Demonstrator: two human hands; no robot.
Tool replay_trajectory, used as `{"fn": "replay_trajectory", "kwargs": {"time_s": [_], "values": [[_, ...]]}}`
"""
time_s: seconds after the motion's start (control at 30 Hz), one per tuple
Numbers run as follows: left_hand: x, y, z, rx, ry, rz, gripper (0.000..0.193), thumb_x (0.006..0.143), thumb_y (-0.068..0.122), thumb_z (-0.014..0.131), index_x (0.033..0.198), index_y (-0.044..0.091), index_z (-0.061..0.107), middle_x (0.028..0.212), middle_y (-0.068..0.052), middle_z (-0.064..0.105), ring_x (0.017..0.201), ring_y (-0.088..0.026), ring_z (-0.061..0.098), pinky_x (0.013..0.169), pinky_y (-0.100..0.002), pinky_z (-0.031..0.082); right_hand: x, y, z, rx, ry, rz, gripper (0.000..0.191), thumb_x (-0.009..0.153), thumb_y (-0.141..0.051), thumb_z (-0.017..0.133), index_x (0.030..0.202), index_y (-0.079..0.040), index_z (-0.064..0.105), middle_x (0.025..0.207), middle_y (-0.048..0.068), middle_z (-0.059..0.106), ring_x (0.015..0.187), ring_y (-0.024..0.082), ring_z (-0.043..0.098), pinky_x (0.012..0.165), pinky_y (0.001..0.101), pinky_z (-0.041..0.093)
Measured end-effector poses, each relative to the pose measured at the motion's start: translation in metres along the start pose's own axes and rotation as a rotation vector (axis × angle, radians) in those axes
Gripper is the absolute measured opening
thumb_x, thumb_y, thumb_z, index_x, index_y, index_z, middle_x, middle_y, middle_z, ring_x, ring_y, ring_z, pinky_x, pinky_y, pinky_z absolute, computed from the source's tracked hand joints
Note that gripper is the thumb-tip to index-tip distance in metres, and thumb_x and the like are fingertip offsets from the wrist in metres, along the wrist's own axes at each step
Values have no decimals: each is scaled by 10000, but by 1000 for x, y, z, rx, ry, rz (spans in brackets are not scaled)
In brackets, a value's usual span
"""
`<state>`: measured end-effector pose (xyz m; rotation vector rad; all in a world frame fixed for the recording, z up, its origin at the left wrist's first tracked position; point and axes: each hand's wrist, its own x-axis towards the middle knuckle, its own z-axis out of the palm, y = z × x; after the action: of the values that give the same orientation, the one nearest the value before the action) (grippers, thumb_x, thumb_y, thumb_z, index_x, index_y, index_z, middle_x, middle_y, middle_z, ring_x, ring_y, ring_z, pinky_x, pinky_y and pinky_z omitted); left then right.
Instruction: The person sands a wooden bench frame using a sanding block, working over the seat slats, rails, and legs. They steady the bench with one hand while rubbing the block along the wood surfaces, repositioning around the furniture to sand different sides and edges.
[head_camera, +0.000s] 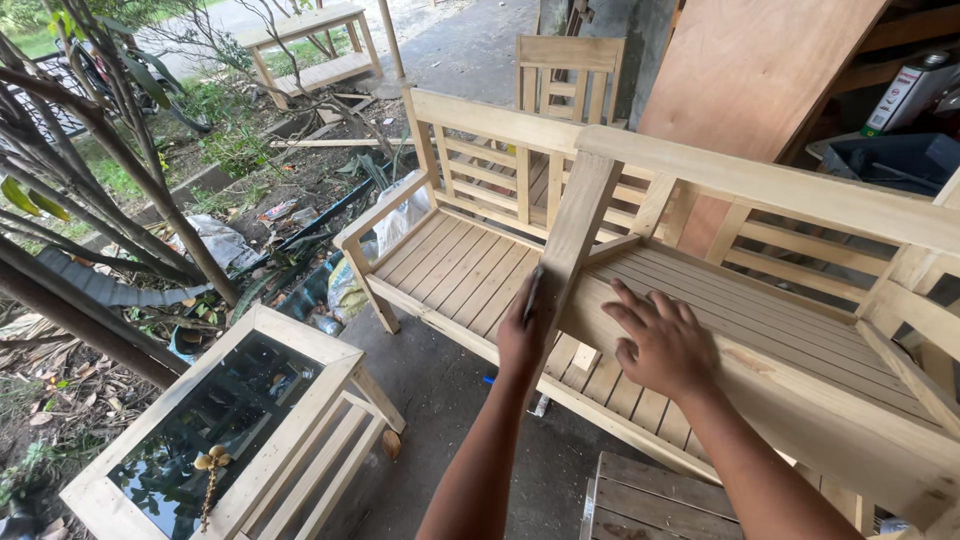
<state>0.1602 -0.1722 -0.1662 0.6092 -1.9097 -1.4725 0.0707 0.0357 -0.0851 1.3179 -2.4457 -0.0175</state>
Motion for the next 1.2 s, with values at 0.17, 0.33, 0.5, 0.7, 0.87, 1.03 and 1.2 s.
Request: {"fn": "replay_trajectory", "kwargs": {"time_s": [0.17, 0.33, 0.5, 0.7, 0.87, 1.03, 1.2], "values": [[-54, -21, -6, 551, 130, 194, 590, 950, 130, 575, 1481, 375, 496, 1624, 42, 363, 1412, -308, 472, 1127, -442, 452, -1, 1, -2, 46, 74, -76, 543, 892, -333, 505, 1431, -266, 521, 1648, -27, 324, 1341, 322, 498, 1130, 496, 415], [-152, -96, -45, 705, 96, -68, 626, 922, 56, 589, 1479, 327, 495, 1608, 15, 389, 1349, -460, 428, 1059, -492, 465, -2, 5, 10, 93, 211, -102, 476, 864, -308, 563, 1328, -207, 587, 1573, 43, 429, 1355, 335, 500, 1122, 495, 416], [-189, -83, -8, 525, -51, -58, 397, 967, 178, 638, 1347, 291, 664, 1190, -97, 693, 950, -310, 774, 810, -405, 627, -45, -10, 47, 362, 485, -197, 446, 922, -370, 638, 1297, -143, 560, 1511, 55, 530, 1394, 309, 497, 1144, 492, 423], [-130, -43, 0, -226, -283, -313, 323, 950, 289, 685, 1164, 47, 695, 936, -113, 808, 799, -235, 782, 747, -377, 634, -115, -90, 124, 1844, -124, 732, 720, 942, -540, 600, 1514, -182, 348, 1528, 84, 407, 1343, 168, 382, 1079, 451, 403], [-91, -25, -33, 393, -505, -171, 426, 944, 426, 669, 1106, 40, 745, 933, -110, 781, 832, -257, 768, 765, -430, 598, -85, -112, 136, 1836, -172, 896, 645, 916, -589, 590, 1153, 10, 635, 994, 144, 712, 953, 243, 700, 919, 404, 553], [-22, -37, -55, 542, -192, 219, 528, 1036, 457, 535, 1396, 72, 516, 1326, -181, 606, 1191, -328, 569, 960, -455, 496, -57, -128, 118, 1845, 264, 1217, 495, 969, -565, 445, 891, -88, 552, 620, 59, 561, 483, 216, 537, 443, 377, 518], [15, -72, -43, -153, -588, -157, 726, 1040, 530, 329, 1657, 162, 225, 1265, -282, 588, 1207, -452, 589, 1068, -444, 466, 7, -164, 121, 1882, 301, 976, 643, 1049, -617, 302, 730, -73, 427, 496, -18, 407, 377, 145, 422, 324, 332, 394]]}}
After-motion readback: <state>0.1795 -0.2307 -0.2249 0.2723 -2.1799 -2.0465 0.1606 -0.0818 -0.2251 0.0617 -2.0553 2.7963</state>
